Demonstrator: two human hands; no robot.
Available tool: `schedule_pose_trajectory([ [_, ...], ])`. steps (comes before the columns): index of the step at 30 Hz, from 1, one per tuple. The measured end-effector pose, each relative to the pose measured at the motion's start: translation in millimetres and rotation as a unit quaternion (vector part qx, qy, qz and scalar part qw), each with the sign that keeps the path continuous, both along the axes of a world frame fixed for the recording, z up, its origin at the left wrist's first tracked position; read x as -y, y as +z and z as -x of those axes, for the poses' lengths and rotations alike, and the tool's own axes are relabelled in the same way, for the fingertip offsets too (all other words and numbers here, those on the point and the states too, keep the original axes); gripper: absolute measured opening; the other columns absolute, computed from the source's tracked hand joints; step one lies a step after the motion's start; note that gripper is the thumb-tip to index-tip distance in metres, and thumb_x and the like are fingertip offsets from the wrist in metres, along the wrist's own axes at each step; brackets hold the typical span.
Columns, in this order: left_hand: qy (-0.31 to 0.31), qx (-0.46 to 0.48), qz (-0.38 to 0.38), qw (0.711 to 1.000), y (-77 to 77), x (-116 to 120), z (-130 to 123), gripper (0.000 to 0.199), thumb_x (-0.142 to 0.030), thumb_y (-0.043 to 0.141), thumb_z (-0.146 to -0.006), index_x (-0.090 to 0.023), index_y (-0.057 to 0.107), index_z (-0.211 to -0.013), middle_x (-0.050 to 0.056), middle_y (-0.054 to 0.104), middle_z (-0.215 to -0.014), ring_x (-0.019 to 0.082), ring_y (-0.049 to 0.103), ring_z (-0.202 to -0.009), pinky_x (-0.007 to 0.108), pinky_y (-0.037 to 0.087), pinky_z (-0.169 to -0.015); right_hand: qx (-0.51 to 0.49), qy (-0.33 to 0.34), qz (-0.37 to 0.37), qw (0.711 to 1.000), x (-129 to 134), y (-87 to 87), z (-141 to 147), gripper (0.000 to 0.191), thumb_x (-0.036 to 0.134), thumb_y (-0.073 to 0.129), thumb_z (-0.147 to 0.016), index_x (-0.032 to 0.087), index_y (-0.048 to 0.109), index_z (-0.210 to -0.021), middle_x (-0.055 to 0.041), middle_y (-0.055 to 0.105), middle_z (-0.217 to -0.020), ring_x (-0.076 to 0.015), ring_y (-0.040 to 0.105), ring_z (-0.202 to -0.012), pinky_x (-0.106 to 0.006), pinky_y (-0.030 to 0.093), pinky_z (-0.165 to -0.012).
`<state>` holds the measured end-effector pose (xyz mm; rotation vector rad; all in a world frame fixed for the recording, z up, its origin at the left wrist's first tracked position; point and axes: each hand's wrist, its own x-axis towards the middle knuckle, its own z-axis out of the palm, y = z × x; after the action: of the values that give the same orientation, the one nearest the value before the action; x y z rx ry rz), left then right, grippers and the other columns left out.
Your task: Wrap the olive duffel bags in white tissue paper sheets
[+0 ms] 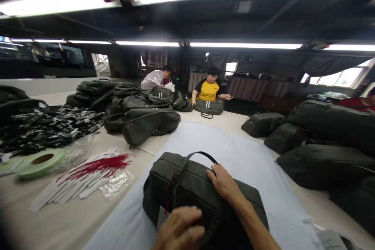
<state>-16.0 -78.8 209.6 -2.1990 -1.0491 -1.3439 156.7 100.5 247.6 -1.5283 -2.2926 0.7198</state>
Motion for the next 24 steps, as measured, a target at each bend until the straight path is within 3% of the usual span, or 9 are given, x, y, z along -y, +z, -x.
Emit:
schedule_pose_trajectory([
  [1,0.010,0.009,0.059,0.998,25.5,-9,12,0.028,-0.020,0.044,-0.094,-0.024,0.059,-0.117,0.007,0.064,-0.123,0.019,0.060,-0.115,0.032,0.053,-0.095,0.000,0.001,0.005,1.000,-2,2.0,-1,0.058,0.052,0.043,-0.090,0.012,0.058,-0.128,-0.0138,0.050,-0.143,-0.0283,0.035,-0.140,-0.042,0.021,-0.117],
  [3,0.099,0.021,0.182,0.978,68.0,-36,32,0.036,-0.016,0.046,-0.093,-0.024,0.052,-0.128,0.009,0.054,-0.137,0.021,0.051,-0.126,0.038,0.047,-0.104,-0.001,-0.006,0.015,1.000,-6,8.9,-4,0.057,0.053,0.039,-0.091,0.016,0.057,-0.130,-0.0107,0.053,-0.141,-0.0262,0.044,-0.134,-0.039,0.027,-0.115],
  [6,0.211,-0.038,0.302,0.929,95.0,-88,46,0.042,-0.025,0.058,-0.090,-0.020,0.050,-0.131,0.011,0.054,-0.136,0.026,0.051,-0.124,0.041,0.047,-0.102,0.007,-0.055,0.012,0.998,-9,18.1,-8,0.061,0.048,0.041,-0.091,0.012,0.045,-0.141,-0.0116,0.048,-0.145,-0.0258,0.044,-0.134,-0.038,0.031,-0.113],
  [8,0.219,-0.073,0.339,0.912,91.6,-117,47,0.035,-0.028,0.064,-0.087,-0.018,0.058,-0.120,0.011,0.064,-0.119,0.027,0.059,-0.111,0.041,0.050,-0.093,0.019,-0.099,0.008,0.995,-10,20.7,-10,0.067,0.045,0.041,-0.091,0.004,0.037,-0.144,-0.0175,0.042,-0.149,-0.0287,0.040,-0.137,-0.040,0.029,-0.114],
  [10,0.212,-0.101,0.358,0.904,81.8,-133,47,0.020,-0.027,0.063,-0.087,-0.018,0.065,-0.105,0.009,0.068,-0.104,0.027,0.062,-0.101,0.040,0.051,-0.088,0.026,-0.117,0.016,0.993,-12,21.4,-11,0.064,0.044,0.036,-0.093,0.002,0.042,-0.141,-0.0189,0.044,-0.147,-0.0284,0.041,-0.136,-0.039,0.029,-0.114],
  [13,0.208,-0.137,0.362,0.898,72.0,-139,47,0.015,-0.027,0.057,-0.090,-0.019,0.067,-0.098,0.009,0.068,-0.103,0.027,0.061,-0.102,0.040,0.050,-0.087,0.029,-0.112,0.044,0.992,-15,22.5,-15,0.061,0.047,0.039,-0.093,0.007,0.047,-0.139,-0.0156,0.057,-0.136,-0.0238,0.053,-0.126,-0.032,0.037,-0.107],
  [17,0.213,-0.155,0.349,0.899,71.3,-136,49,0.025,-0.028,0.051,-0.093,-0.020,0.064,-0.112,0.010,0.066,-0.107,0.028,0.059,-0.103,0.041,0.048,-0.085,0.062,-0.122,0.065,0.988,-18,27.7,-17,0.073,0.056,0.047,-0.089,0.005,0.044,-0.141,-0.0214,0.059,-0.131,-0.0295,0.058,-0.120,-0.039,0.042,-0.102],
  [21,0.210,-0.166,0.345,0.900,66.1,-136,49,0.033,-0.038,0.048,-0.094,-0.025,0.059,-0.123,0.009,0.066,-0.111,0.030,0.056,-0.106,0.045,0.046,-0.087,0.106,-0.069,0.041,0.991,-10,26.7,-7,0.061,0.053,0.018,-0.098,0.020,0.057,-0.132,-0.0093,0.050,-0.144,-0.0275,0.040,-0.137,-0.050,0.025,-0.114],
  [24,0.204,-0.175,0.355,0.895,57.4,-138,47,0.040,-0.046,0.044,-0.096,-0.026,0.056,-0.127,0.009,0.064,-0.119,0.031,0.052,-0.116,0.049,0.041,-0.097,0.145,-0.018,0.018,0.989,-2,19.7,3,0.052,0.050,0.026,-0.097,0.026,0.054,-0.134,-0.0033,0.037,-0.153,-0.0261,0.025,-0.145,-0.057,0.009,-0.117],
])
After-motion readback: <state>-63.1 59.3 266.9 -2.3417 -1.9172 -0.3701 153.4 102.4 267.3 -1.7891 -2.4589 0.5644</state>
